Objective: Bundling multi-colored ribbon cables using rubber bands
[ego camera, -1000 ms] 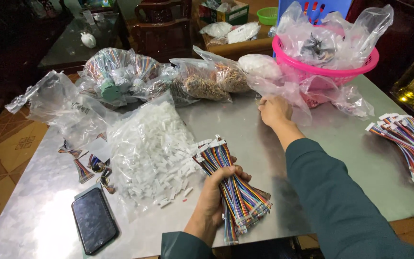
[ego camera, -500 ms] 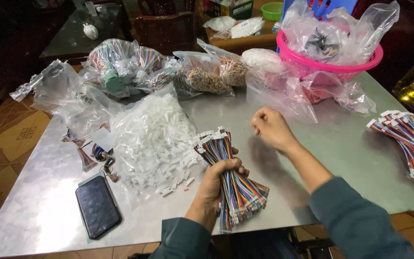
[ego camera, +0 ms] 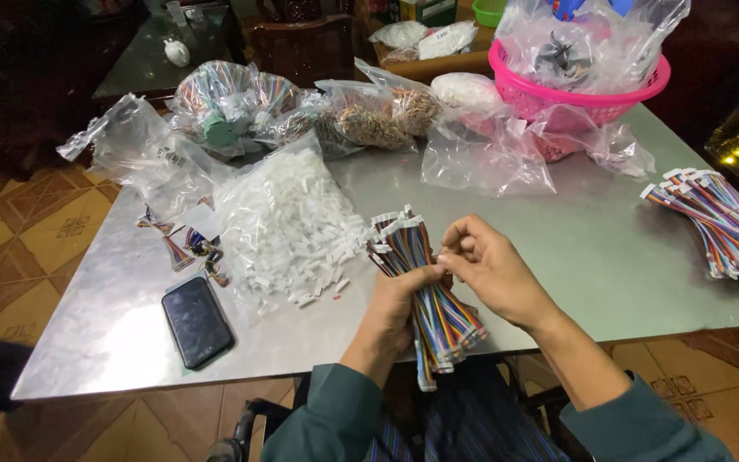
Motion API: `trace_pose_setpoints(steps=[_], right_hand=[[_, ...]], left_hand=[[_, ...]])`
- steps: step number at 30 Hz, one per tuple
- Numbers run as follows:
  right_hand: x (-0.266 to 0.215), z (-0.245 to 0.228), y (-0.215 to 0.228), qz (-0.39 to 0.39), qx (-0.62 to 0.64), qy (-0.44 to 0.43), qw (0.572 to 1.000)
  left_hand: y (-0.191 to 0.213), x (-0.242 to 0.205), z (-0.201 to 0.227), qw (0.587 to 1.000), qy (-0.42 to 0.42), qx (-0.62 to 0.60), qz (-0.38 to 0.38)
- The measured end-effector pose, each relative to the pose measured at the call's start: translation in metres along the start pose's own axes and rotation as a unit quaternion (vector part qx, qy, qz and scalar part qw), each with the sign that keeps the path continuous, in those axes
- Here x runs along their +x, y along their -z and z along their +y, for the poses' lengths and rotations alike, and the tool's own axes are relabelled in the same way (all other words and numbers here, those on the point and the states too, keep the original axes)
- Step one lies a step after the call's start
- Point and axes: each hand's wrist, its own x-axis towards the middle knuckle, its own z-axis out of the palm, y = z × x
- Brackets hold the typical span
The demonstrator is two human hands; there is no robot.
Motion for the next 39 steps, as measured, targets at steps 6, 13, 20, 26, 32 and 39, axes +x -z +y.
trace_pose_setpoints(steps=[6, 13, 20, 26, 32, 39], right_hand=[[-0.024, -0.03, 0.001, 0.039, 0.144, 0.0, 0.989], [-0.062, -0.059, -0.004, -0.171, 0.356, -0.123, 0.91], [-0.04, -0.107, -0.023, 0.067, -0.312, 0.288, 0.903], [-0.011, -0.095, -0.026, -0.024, -0.421, 0.457, 0.783], [-0.011, -0.095, -0.022, -0.049, -0.415, 0.405, 0.813], [-0.033, -0.127, 0.013, -0.074, -0.177, 0.153, 0.969]], left_hand=[[0.001, -0.016, 0.013, 0.999, -0.026, 0.032, 0.024], [-0.003, -0.024, 0.04, 0.986, 0.051, 0.139, 0.08], [-0.02, -0.046, 0.058, 0.965, 0.068, 0.253, 0.032], [-0.032, -0.062, 0.07, 0.944, 0.04, 0.314, -0.096], [-0.02, -0.057, 0.052, 0.954, 0.08, 0.272, -0.094], [0.018, -0.039, 0.057, 0.972, 0.193, 0.095, -0.098]])
